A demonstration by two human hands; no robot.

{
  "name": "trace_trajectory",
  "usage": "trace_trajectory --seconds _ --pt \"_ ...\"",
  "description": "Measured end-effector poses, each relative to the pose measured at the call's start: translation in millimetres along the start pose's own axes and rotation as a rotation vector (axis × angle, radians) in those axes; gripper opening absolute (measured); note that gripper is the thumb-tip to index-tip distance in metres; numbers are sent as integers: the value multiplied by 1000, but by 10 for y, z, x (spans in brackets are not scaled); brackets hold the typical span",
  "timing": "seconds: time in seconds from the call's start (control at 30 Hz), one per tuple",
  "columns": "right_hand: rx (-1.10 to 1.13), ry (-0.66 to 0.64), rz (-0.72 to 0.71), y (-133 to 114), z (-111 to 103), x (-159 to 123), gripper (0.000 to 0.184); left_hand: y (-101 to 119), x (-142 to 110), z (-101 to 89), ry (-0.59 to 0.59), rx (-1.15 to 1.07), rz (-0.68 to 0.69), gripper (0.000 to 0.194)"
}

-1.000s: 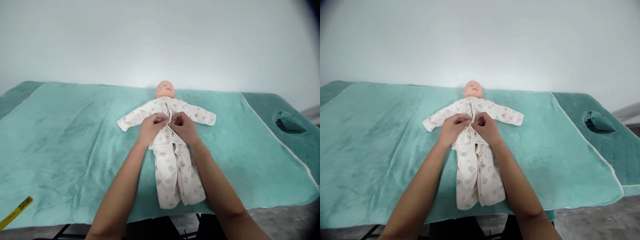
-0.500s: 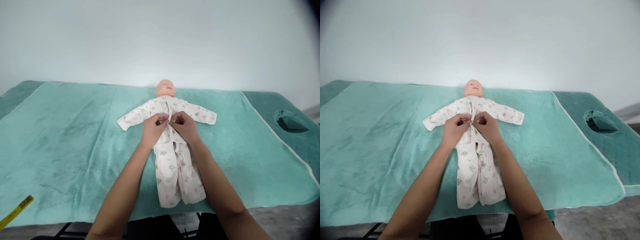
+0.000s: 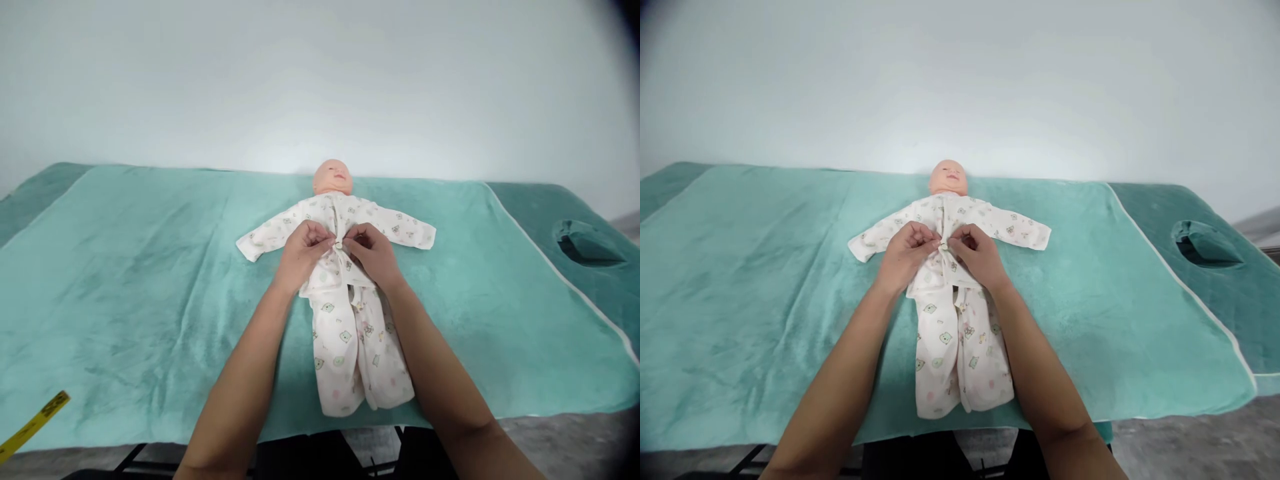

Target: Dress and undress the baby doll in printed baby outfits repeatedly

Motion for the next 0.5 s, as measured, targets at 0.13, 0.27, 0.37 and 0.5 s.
trace_trajectory --seconds 0.13,0.27,0.37,0.5 --pt "-36 -2 -18 -43 3 -11 18 84 -19 -10 56 327 112 9" --pt "24 76 36 41 -16 -3 22 160 -53 -9 113 565 284 15" --pt "46 112 40 81 -18 0 24 161 -73 14 81 654 356 23" --pt "34 113 34 69 -22 -10 22 151 -72 -18 81 629 353 28"
Point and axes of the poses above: each hand's wrist, its own x-axis towards the middle knuckle, its own z-axis out of the palm, y = z × x, the point moved 7 cm from there along x, towards the middle knuckle, and after that the axes turned 1 degree about -x, right-handed, at the moved point
